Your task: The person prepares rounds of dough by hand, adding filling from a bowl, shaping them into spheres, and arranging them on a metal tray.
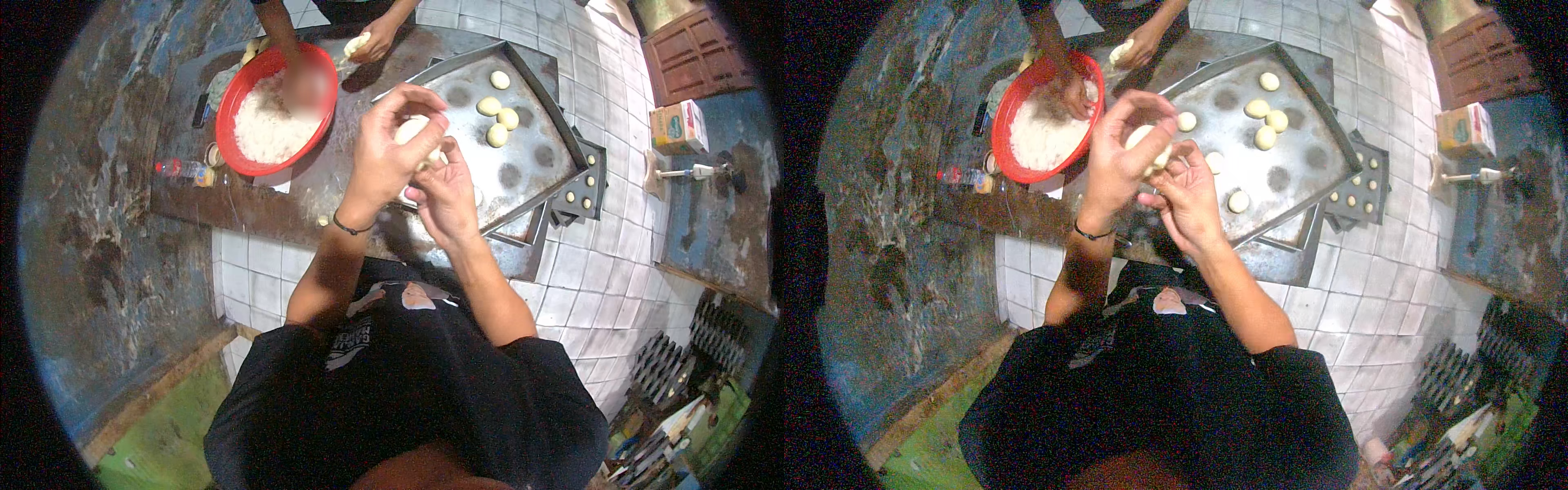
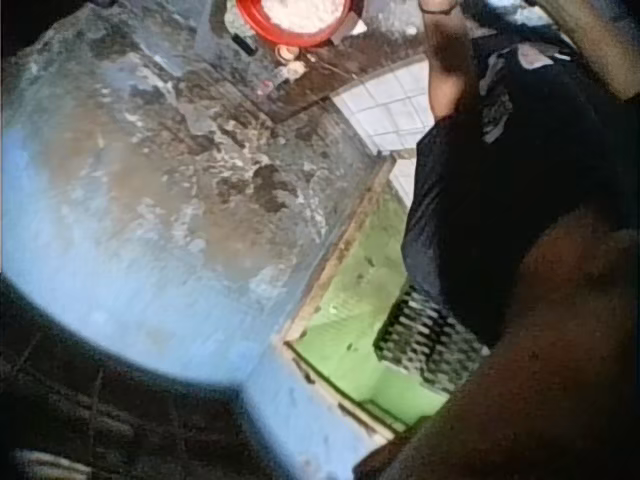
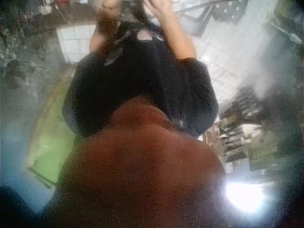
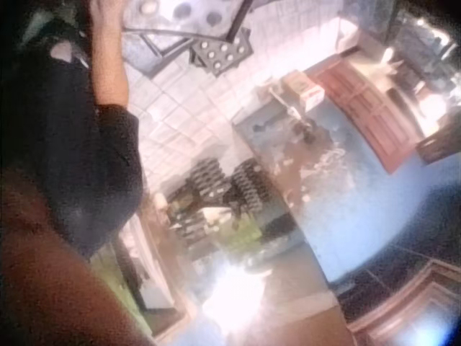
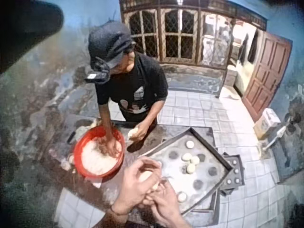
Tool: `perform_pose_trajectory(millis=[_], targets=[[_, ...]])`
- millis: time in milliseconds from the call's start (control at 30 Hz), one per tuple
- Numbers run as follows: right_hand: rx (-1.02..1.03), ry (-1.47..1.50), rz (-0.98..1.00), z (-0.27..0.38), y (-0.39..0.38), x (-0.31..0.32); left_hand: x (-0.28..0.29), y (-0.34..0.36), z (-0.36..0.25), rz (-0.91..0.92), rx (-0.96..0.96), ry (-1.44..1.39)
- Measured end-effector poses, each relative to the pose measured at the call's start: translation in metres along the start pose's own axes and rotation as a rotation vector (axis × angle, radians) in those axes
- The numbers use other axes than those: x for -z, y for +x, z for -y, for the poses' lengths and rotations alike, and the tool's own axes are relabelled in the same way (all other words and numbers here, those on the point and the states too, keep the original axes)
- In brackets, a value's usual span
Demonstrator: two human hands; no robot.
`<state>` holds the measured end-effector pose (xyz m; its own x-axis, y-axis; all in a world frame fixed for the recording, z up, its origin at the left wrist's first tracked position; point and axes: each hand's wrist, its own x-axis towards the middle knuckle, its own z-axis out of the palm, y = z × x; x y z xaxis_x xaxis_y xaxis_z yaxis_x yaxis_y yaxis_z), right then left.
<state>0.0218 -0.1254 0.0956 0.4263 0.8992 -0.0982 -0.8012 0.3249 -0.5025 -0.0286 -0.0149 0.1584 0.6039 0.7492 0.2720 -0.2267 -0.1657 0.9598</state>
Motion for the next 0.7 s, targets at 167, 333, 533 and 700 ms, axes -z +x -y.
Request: perform_pose_trajectory(millis=[167, 333, 533, 700], targets=[[0.447, -0.597, -0.164, 0.007, 0.012, 0.030, -0.034, -0.020, 0.003, 0.168, 0.070, -0.188], [0.318, -0.407, -0.069, 0.042, -0.005, 0.007, -0.047, -0.014, -0.006, 0.173, 0.049, -0.370], [0.442, -0.889, -0.148, 0.062, -0.017, 0.026, -0.061, -0.017, 0.010, 0.396, 0.026, -0.241], [0.050, -1.411, -0.166, 0.136, -0.042, 0.045, -0.065, -0.014, 0.073, 0.362, 0.024, 0.176]])
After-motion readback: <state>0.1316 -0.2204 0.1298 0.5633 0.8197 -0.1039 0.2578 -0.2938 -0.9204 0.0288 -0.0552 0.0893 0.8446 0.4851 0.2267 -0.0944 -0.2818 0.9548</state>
